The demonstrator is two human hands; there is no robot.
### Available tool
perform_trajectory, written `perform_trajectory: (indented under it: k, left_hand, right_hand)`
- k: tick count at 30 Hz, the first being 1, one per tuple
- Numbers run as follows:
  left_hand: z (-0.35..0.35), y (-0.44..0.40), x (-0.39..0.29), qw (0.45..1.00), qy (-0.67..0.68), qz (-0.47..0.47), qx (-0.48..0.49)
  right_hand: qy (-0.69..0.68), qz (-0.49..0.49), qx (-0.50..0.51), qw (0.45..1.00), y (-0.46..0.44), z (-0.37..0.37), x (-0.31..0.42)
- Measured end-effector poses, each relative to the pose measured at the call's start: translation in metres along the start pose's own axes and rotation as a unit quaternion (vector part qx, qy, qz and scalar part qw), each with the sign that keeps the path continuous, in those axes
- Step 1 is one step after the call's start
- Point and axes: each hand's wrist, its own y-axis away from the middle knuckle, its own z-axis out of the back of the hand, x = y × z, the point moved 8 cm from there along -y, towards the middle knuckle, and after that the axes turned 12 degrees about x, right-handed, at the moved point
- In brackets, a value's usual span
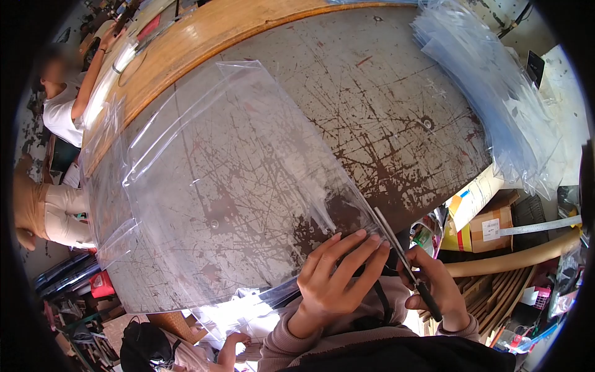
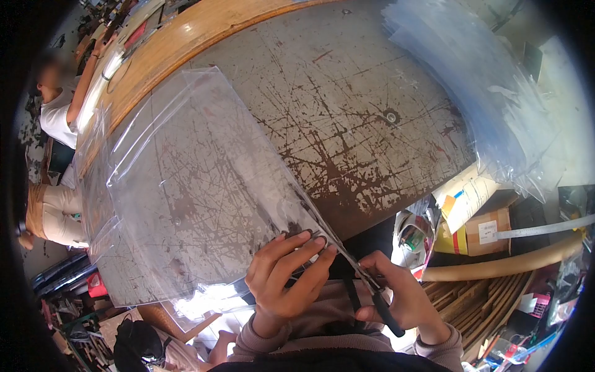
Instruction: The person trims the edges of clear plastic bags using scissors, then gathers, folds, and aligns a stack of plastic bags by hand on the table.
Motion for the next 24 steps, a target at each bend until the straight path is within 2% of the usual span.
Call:
perform_trajectory:
  k: [1,3,6,10,15,24]
  left_hand:
    - [0.0002,-0.0002,-0.0002,1.000,-0.004,-0.002,-0.002]
    - [0.0000,0.0004,-0.0001,1.000,-0.005,-0.005,-0.003]
    - [-0.0017,0.0036,0.0003,1.000,-0.007,-0.014,-0.002]
    - [-0.0029,0.0053,-0.0012,1.000,-0.017,-0.022,0.002]
    - [-0.0023,0.0061,-0.0025,0.999,-0.029,-0.035,-0.011]
    - [-0.0021,0.0077,-0.0035,0.998,-0.035,-0.044,-0.024]
  right_hand:
    - [0.000,0.000,0.000,1.000,0.0000,0.0004,-0.0001]
    - [0.108,0.013,-0.008,0.994,-0.0001,0.0023,0.0059]
    - [0.107,-0.012,-0.005,0.994,0.0003,0.0032,0.0037]
    - [0.089,0.003,-0.003,0.996,-0.0009,0.0038,0.0020]
    - [0.019,-0.006,0.005,1.000,-0.0022,0.0025,-0.0008]
    - [0.034,-0.001,0.015,0.999,-0.0026,0.0040,0.0029]
